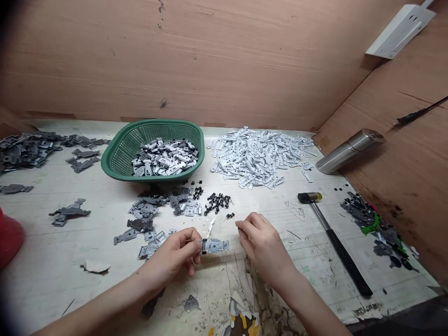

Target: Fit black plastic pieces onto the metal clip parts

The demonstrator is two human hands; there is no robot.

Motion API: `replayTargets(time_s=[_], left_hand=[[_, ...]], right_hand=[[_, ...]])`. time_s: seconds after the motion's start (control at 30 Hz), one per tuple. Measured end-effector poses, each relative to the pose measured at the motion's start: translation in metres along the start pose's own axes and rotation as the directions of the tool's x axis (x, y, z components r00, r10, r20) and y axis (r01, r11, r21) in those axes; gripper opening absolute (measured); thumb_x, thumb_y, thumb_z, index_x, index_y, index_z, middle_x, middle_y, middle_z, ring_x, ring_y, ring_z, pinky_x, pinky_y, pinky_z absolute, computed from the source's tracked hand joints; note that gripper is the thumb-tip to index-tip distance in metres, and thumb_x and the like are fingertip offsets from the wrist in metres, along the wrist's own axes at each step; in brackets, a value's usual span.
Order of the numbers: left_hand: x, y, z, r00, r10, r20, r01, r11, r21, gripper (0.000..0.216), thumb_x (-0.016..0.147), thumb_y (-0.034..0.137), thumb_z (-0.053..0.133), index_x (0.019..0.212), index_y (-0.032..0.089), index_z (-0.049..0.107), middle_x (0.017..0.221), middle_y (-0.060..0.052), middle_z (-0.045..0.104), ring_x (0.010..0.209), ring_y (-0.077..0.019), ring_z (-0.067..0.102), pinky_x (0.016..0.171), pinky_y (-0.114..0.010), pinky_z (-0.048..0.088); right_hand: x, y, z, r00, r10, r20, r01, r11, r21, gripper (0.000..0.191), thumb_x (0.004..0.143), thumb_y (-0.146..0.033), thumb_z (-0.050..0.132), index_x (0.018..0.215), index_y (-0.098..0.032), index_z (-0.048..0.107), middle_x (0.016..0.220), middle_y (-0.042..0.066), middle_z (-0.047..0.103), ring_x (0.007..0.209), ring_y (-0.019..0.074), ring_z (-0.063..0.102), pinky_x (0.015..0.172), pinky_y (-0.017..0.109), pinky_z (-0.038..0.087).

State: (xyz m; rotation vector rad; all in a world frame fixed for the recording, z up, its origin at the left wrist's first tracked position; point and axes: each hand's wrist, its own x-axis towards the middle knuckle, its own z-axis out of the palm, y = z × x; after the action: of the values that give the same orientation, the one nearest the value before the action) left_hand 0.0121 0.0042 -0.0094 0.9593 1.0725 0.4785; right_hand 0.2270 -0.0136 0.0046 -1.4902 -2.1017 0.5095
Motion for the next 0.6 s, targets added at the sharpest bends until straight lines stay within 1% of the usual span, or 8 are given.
replayTargets(time_s=[0.1, 0.2, 0.27, 0.33, 0.47, 0.6], left_hand=[[-0.001, 0.002, 0.001, 1.000, -0.007, -0.003, 0.007, 1.000, 0.003, 0.017, 0.077, 0.029, 0.050, 0.067, 0.018, 0.043, 0.056, 0.005, 0.053, 0.041, -0.0072, 0.049, 0.047, -0.020, 0.037], [-0.001, 0.003, 0.003, 1.000, -0.017, -0.014, 0.017, 1.000, 0.007, 0.017, 0.076, 0.029, 0.051, 0.066, 0.018, 0.042, 0.054, 0.006, 0.053, 0.039, -0.0070, 0.048, 0.046, -0.020, 0.036], [-0.001, 0.003, 0.003, 1.000, -0.015, -0.017, 0.016, 1.000, 0.007, 0.017, 0.076, 0.029, 0.051, 0.066, 0.018, 0.042, 0.054, 0.006, 0.053, 0.039, -0.0070, 0.049, 0.046, -0.020, 0.036], [-0.001, 0.003, 0.002, 1.000, -0.003, -0.011, 0.003, 1.000, 0.009, 0.017, 0.077, 0.030, 0.050, 0.067, 0.018, 0.043, 0.056, 0.005, 0.054, 0.041, -0.0072, 0.050, 0.047, -0.020, 0.037], [-0.002, 0.002, 0.000, 1.000, 0.011, 0.005, -0.011, 1.000, 0.015, 0.017, 0.078, 0.031, 0.050, 0.069, 0.018, 0.045, 0.059, 0.005, 0.055, 0.043, -0.0079, 0.051, 0.050, -0.021, 0.039], [-0.002, 0.001, -0.001, 1.000, 0.021, 0.005, -0.021, 1.000, 0.000, 0.017, 0.078, 0.032, 0.051, 0.069, 0.018, 0.045, 0.058, 0.005, 0.054, 0.043, -0.0079, 0.051, 0.049, -0.021, 0.038]], right_hand=[[0.001, 0.006, 0.002, 1.000, 0.008, -0.007, -0.008, 0.999, -0.031, 0.015, 0.088, -0.015, 0.041, 0.095, -0.018, 0.055, 0.083, 0.007, 0.055, 0.071, 0.0169, 0.053, 0.060, 0.029, 0.044], [0.002, 0.003, -0.002, 1.000, -0.027, -0.016, 0.026, 0.999, -0.043, 0.016, 0.089, -0.016, 0.041, 0.090, -0.019, 0.056, 0.082, 0.007, 0.054, 0.071, 0.0173, 0.053, 0.060, 0.029, 0.043], [0.001, -0.002, -0.007, 0.999, -0.041, -0.018, 0.042, 0.999, 0.009, 0.015, 0.089, -0.016, 0.042, 0.089, -0.019, 0.056, 0.081, 0.006, 0.054, 0.070, 0.0168, 0.053, 0.058, 0.028, 0.043], [-0.001, -0.009, -0.009, 0.998, -0.043, -0.035, 0.047, 0.994, 0.096, 0.013, 0.089, -0.017, 0.044, 0.087, -0.019, 0.056, 0.079, 0.006, 0.054, 0.069, 0.0161, 0.053, 0.057, 0.027, 0.043], [-0.006, -0.019, -0.001, 0.996, -0.059, -0.074, 0.075, 0.969, 0.236, 0.010, 0.087, -0.016, 0.048, 0.086, -0.019, 0.057, 0.076, 0.005, 0.053, 0.070, 0.0170, 0.052, 0.056, 0.028, 0.043], [-0.011, -0.019, 0.014, 0.993, -0.071, -0.099, 0.092, 0.970, 0.225, 0.011, 0.086, -0.015, 0.050, 0.086, -0.019, 0.060, 0.075, 0.005, 0.050, 0.072, 0.0181, 0.051, 0.058, 0.030, 0.043]])
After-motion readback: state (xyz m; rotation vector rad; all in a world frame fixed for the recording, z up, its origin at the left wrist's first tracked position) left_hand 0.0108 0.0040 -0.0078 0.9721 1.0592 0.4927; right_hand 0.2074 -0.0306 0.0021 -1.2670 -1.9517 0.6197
